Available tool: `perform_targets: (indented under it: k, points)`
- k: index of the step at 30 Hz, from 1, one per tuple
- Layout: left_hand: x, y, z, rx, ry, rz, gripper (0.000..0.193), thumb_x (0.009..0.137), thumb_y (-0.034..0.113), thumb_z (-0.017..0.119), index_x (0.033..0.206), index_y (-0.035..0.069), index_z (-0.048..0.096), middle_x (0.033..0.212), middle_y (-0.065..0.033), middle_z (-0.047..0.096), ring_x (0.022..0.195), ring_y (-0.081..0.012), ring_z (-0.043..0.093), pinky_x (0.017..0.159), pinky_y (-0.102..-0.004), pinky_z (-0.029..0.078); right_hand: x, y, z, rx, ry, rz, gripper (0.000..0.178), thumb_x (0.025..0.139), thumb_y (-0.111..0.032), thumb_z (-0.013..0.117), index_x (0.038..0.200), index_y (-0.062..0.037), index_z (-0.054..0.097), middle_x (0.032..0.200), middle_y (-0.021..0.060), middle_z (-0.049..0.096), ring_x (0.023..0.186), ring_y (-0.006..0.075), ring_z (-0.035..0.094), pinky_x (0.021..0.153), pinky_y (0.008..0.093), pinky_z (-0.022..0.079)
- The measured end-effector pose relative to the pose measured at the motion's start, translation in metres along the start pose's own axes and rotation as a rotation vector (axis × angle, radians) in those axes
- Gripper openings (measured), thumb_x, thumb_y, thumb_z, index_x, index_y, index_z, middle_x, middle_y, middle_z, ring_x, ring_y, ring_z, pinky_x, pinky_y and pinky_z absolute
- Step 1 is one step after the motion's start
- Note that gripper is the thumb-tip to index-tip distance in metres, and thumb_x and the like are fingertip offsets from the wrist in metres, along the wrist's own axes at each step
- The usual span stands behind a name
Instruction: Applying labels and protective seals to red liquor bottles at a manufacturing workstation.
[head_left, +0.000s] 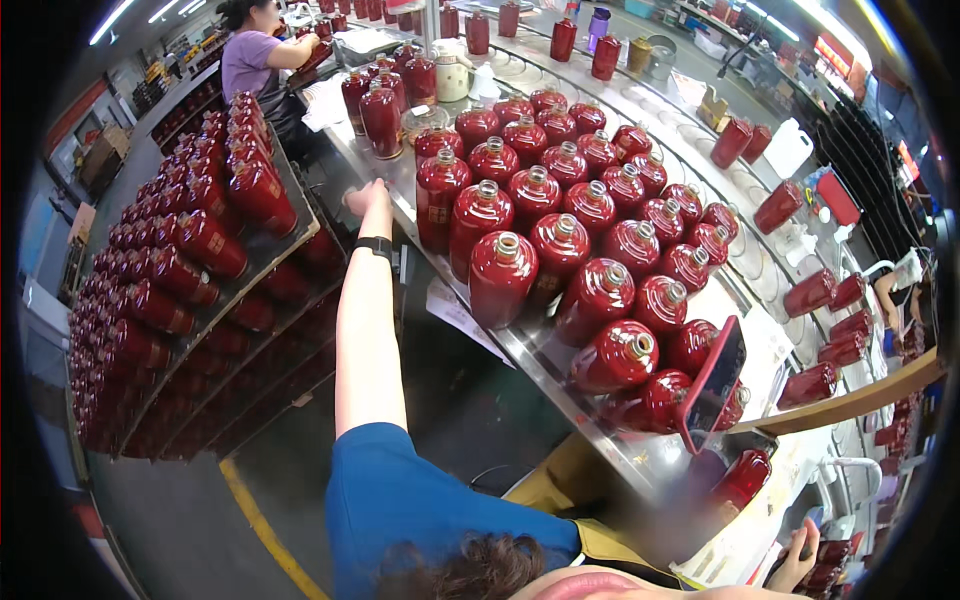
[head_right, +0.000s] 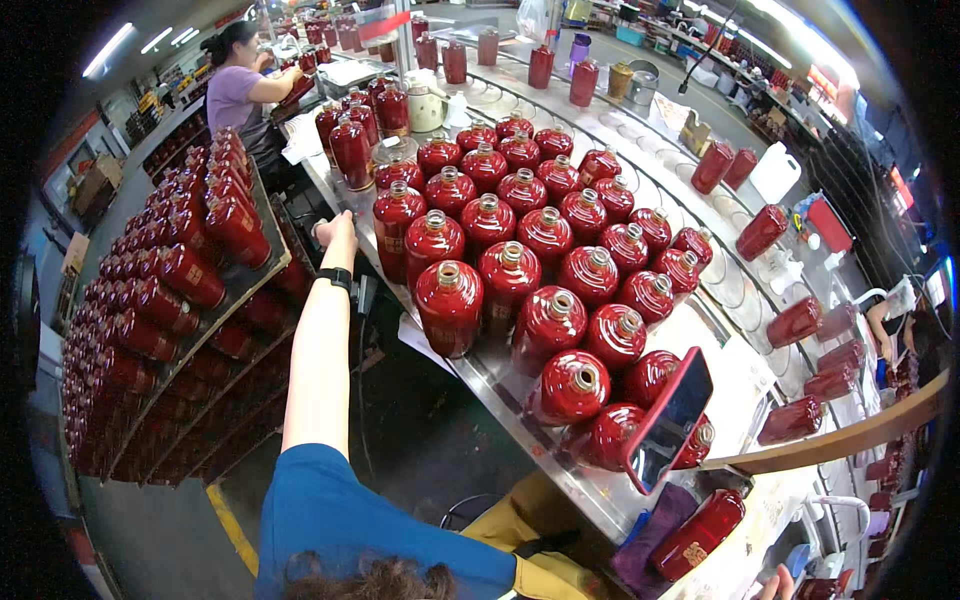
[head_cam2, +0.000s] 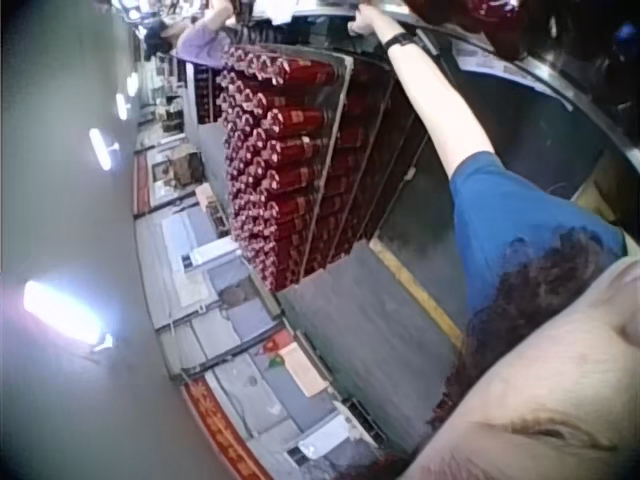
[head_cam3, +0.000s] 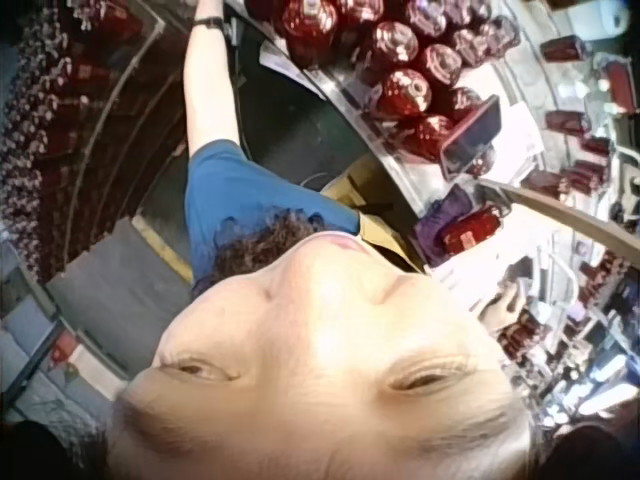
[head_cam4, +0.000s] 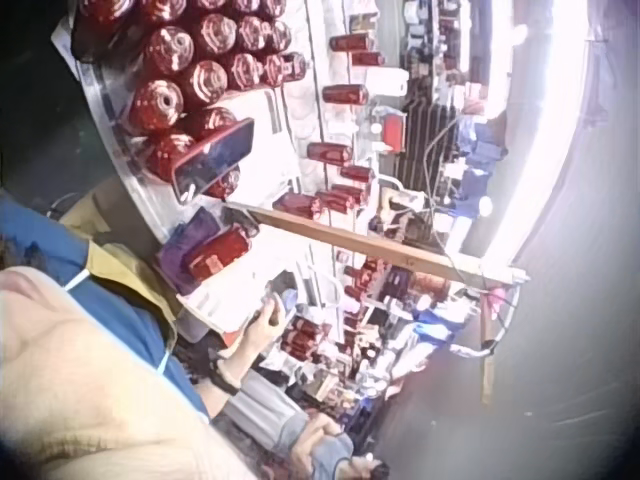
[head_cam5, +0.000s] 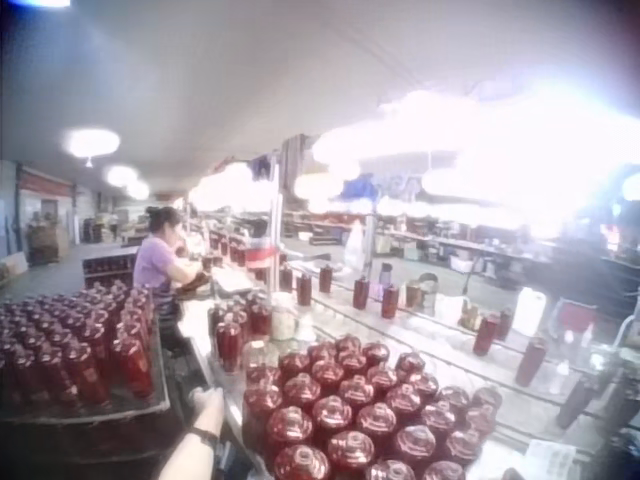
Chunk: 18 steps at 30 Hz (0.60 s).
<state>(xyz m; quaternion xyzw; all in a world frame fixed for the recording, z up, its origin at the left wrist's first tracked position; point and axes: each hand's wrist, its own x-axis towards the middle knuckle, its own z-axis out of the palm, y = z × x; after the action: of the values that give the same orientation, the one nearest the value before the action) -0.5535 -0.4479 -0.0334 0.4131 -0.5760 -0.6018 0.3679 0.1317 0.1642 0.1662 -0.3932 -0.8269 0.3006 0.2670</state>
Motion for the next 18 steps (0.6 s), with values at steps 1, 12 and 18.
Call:
perform_targets:
  k: [1,12,18]
  points:
    - [0.004,0.001,0.007,0.003,-0.008,-0.006,0.060,0.070,-0.002,0.079,0.122,-0.013,0.052,0.115,-0.0256,0.066,0.105,-0.0302,0.067,0.089,-0.0407,0.054,-0.011,-0.028,0.002,-0.229,0.001,-0.014,0.027,0.098,-0.023,0.060,0.116,-0.0040,0.067,0.088,0.0049,0.067,0.075,0.0097,0.056,0.069,0.0255,0.046]
    - [0.009,-0.009,0.021,0.621,-0.121,0.512,0.035,0.077,0.009,0.073,0.111,0.005,0.063,0.109,-0.0231,0.066,0.105,-0.0385,0.059,0.090,-0.0436,0.049,-0.010,0.059,-0.002,0.072,0.067,0.095,0.027,0.100,-0.016,0.058,0.121,-0.0013,0.063,0.078,-0.0055,0.053,0.058,0.0009,0.038,0.053,0.0184,0.031]
    - [0.040,-0.022,0.017,0.557,-0.089,0.732,0.025,0.076,0.011,0.074,0.101,0.004,0.070,0.099,-0.0213,0.070,0.101,-0.0389,0.063,0.088,-0.0435,0.050,-0.010,0.042,0.017,0.077,0.079,0.075,0.025,0.099,-0.015,0.058,0.119,-0.0013,0.065,0.077,-0.0050,0.054,0.057,0.0019,0.038,0.053,0.0191,0.030]
